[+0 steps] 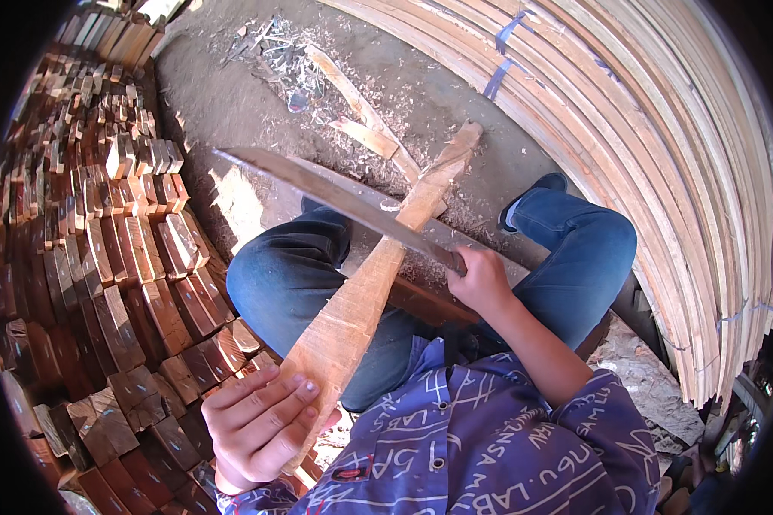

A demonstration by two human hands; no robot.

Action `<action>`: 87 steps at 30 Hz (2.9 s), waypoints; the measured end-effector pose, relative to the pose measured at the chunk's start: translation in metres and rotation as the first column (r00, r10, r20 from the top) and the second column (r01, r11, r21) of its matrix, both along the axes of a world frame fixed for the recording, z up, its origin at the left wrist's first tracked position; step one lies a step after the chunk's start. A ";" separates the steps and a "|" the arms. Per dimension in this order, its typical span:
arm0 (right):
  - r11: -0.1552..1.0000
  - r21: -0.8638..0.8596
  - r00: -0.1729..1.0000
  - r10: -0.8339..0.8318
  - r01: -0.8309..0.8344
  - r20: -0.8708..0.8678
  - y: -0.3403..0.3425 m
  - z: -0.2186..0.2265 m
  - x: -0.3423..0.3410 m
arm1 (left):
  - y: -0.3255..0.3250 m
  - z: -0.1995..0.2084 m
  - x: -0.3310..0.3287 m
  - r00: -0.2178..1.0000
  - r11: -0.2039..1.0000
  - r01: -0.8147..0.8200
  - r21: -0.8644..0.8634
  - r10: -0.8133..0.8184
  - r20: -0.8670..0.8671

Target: The person sits on the ground and uses a knife to shave and shape a wooden stick. They repeatedly scrape the surface, rotate the stick, and remove wood shavings. Finished wooden planks are stacked nearby.

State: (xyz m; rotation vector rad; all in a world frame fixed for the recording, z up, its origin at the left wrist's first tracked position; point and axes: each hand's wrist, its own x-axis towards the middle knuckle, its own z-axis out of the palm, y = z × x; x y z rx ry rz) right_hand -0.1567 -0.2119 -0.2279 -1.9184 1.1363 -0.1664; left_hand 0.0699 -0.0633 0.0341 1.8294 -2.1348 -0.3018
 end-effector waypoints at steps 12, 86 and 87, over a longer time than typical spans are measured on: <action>0.998 0.054 0.981 0.028 -0.039 0.195 0.021 0.037 0.007 | 0.004 -0.015 -0.002 0.999 0.979 0.054 -0.195 -0.053 0.010; 0.971 0.069 0.968 -0.220 0.229 -0.123 -0.028 -0.087 -0.060 | -0.182 0.136 0.067 0.932 0.915 -0.233 0.331 0.307 -0.194; 0.974 0.064 0.970 -0.209 0.218 -0.122 -0.028 -0.082 -0.058 | -0.183 0.142 0.067 0.947 0.916 -0.222 0.335 0.285 -0.151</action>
